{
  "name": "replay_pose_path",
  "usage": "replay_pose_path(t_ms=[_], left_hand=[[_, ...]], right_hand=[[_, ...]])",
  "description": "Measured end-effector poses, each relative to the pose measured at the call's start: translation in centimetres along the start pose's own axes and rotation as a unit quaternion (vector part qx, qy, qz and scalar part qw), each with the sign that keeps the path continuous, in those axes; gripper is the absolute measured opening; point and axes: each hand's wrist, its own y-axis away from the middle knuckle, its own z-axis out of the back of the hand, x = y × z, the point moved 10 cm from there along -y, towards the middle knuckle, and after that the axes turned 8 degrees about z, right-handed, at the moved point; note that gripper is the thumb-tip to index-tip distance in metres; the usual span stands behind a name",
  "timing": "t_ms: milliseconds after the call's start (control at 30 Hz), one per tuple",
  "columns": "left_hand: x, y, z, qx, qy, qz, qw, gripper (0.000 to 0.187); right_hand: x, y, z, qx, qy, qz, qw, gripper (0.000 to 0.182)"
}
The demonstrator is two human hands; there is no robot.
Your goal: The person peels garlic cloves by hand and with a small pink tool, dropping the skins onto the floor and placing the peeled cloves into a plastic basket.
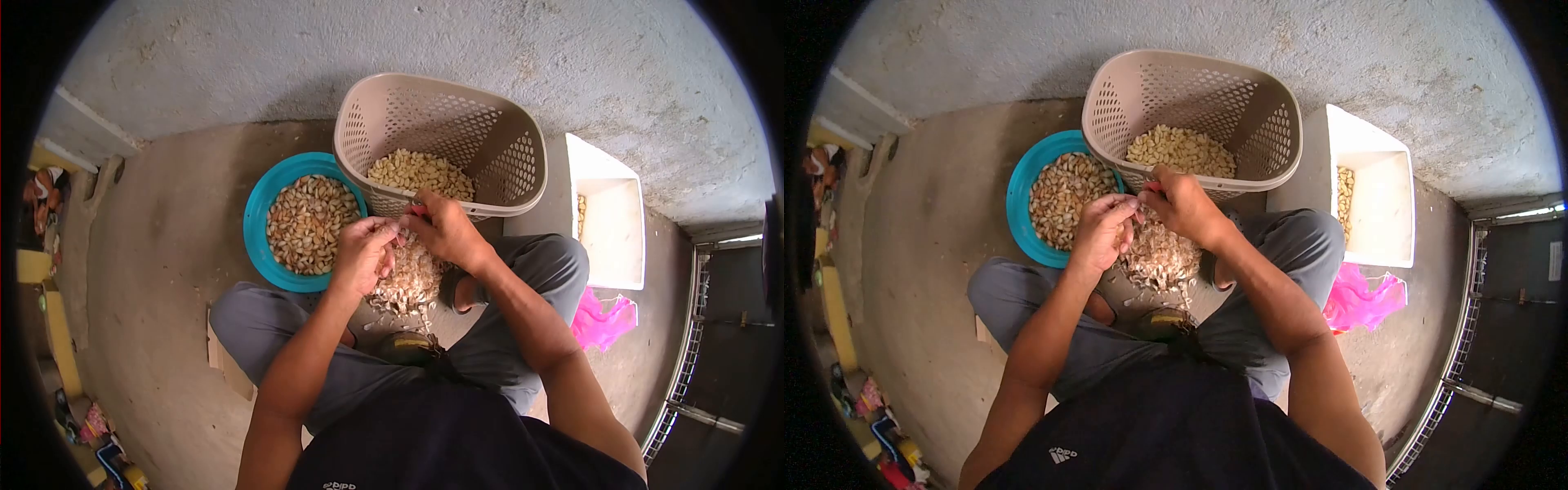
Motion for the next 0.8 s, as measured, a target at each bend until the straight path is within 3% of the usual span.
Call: replay_pose_path(t_ms=[433, 533, 567, 633, 667, 767, 800], left_hand=[[0.9, 0.1, 0.9, -0.037, 0.019, 0.021, 0.999, 0.009], [1.3, 0.3, 0.7, -0.035, 0.052, 0.024, 0.998, 0.009], [1.1, 0.4, 0.7, -0.041, 0.058, 0.017, 0.997, 0.009], [0.4, 0.8, 0.1, -0.051, 0.071, 0.004, 0.996, 0.008], [0.2, 0.7, 0.0, -0.046, 0.058, -0.011, 0.997, 0.009], [0.0, 0.4, 0.1, -0.037, 0.032, -0.048, 0.998, 0.011], [0.0, 0.3, 0.1, -0.037, 0.032, -0.054, 0.997, 0.011]], right_hand=[[4.1, 0.9, -1.3, 0.007, 0.092, 0.139, 0.986, 0.017], [2.0, 0.8, -1.3, -0.020, -0.048, 0.050, 0.997, 0.016], [0.3, 0.9, -1.7, -0.023, -0.160, -0.030, 0.986, 0.016], [-2.4, 1.6, -3.3, -0.028, -0.373, -0.187, 0.909, 0.015], [-2.5, 1.6, -4.0, -0.030, -0.459, -0.198, 0.865, 0.012], [-2.9, 1.8, -4.5, -0.033, -0.497, -0.238, 0.834, 0.013], [-3.1, 1.6, -4.2, -0.053, -0.470, -0.220, 0.853, 0.013]])
